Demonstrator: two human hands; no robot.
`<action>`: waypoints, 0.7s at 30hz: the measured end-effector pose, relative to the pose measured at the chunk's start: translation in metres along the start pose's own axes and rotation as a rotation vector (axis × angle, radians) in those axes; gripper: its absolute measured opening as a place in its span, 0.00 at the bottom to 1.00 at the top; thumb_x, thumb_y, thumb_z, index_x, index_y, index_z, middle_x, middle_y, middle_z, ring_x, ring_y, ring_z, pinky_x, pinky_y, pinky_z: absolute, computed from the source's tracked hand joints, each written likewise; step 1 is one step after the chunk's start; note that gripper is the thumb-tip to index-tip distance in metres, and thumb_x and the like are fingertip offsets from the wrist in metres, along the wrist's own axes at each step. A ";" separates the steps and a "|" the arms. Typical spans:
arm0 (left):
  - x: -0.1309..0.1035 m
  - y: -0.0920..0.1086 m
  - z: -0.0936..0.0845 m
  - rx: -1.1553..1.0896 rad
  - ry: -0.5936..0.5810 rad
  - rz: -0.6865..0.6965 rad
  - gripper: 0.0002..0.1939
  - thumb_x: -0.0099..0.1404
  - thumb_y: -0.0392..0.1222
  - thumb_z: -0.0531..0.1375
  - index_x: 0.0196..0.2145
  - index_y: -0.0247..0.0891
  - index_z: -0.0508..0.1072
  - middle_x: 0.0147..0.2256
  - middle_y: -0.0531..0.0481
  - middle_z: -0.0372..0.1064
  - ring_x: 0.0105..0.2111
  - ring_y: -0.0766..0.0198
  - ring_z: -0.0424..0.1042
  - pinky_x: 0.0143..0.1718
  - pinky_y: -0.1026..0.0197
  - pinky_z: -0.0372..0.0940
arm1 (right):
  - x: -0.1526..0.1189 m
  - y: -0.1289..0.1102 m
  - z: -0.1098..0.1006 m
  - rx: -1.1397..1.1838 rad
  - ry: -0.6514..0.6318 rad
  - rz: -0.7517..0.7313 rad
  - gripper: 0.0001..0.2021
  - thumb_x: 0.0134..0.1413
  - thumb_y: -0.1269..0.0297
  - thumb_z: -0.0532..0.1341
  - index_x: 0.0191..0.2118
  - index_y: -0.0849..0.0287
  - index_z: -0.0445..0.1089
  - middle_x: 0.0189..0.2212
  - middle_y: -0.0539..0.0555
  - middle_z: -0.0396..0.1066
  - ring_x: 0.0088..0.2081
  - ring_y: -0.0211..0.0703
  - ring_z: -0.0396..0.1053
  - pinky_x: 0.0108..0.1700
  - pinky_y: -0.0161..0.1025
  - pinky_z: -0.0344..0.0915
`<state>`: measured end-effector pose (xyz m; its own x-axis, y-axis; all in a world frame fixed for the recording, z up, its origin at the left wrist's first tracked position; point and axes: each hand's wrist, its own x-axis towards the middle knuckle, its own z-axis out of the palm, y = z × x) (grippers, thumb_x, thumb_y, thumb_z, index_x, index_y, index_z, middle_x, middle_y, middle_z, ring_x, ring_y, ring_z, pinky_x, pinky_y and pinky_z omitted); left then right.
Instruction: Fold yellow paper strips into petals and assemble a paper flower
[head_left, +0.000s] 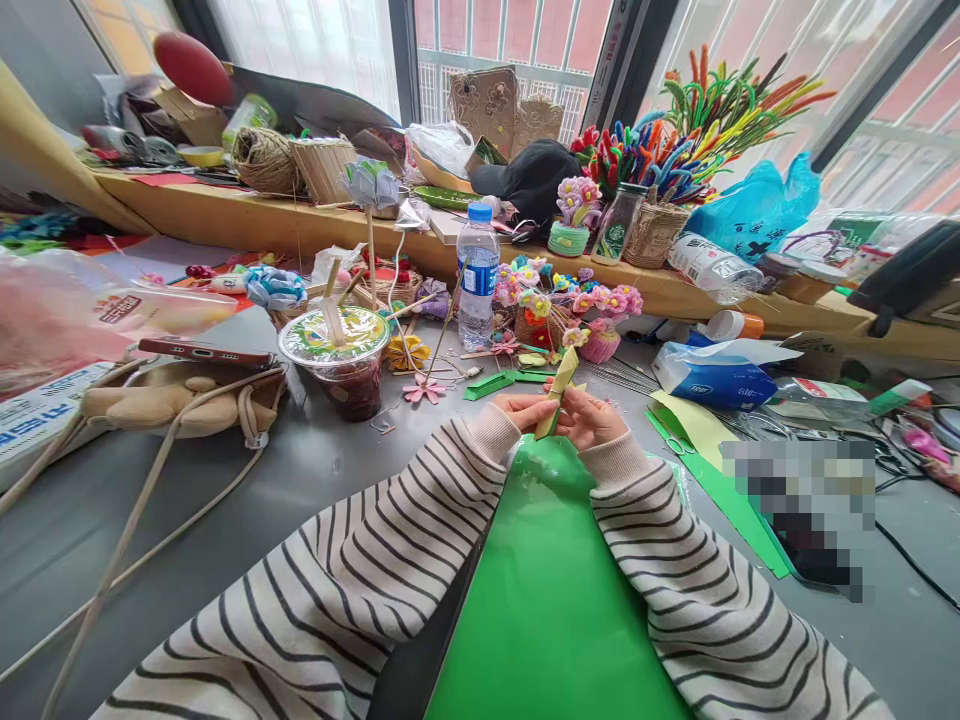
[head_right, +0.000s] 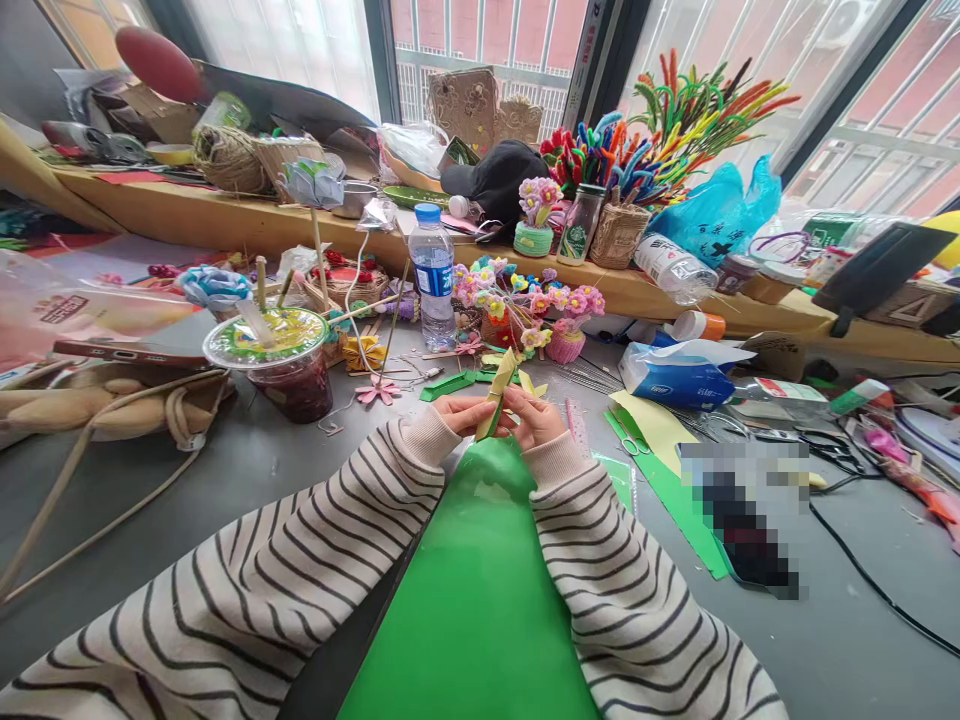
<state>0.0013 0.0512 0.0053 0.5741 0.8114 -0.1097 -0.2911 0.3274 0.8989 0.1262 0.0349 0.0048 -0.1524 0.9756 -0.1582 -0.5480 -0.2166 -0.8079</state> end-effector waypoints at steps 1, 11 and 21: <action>0.000 0.000 0.000 -0.027 -0.009 -0.018 0.20 0.38 0.46 0.64 0.28 0.28 0.71 0.24 0.46 0.70 0.26 0.63 0.69 0.34 0.60 0.61 | 0.000 0.000 0.001 0.001 0.014 -0.005 0.14 0.26 0.61 0.66 0.27 0.60 0.70 0.22 0.48 0.68 0.20 0.32 0.63 0.20 0.31 0.60; 0.006 -0.003 -0.009 -0.143 -0.087 -0.034 0.14 0.43 0.43 0.62 0.25 0.29 0.68 0.23 0.46 0.70 0.23 0.65 0.69 0.31 0.61 0.63 | 0.000 0.004 0.004 0.051 0.014 -0.061 0.12 0.26 0.62 0.66 0.24 0.59 0.69 0.18 0.46 0.66 0.19 0.32 0.63 0.22 0.34 0.62; 0.005 -0.002 -0.011 -0.199 -0.235 -0.075 0.17 0.42 0.46 0.62 0.25 0.28 0.68 0.20 0.49 0.67 0.18 0.67 0.66 0.25 0.63 0.61 | -0.003 0.005 0.001 0.039 -0.248 -0.060 0.14 0.36 0.60 0.62 0.33 0.62 0.69 0.14 0.46 0.62 0.17 0.33 0.61 0.21 0.33 0.61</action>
<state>-0.0042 0.0600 -0.0015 0.7540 0.6549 -0.0506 -0.3718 0.4890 0.7891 0.1236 0.0314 0.0018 -0.3131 0.9490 0.0371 -0.5924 -0.1646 -0.7887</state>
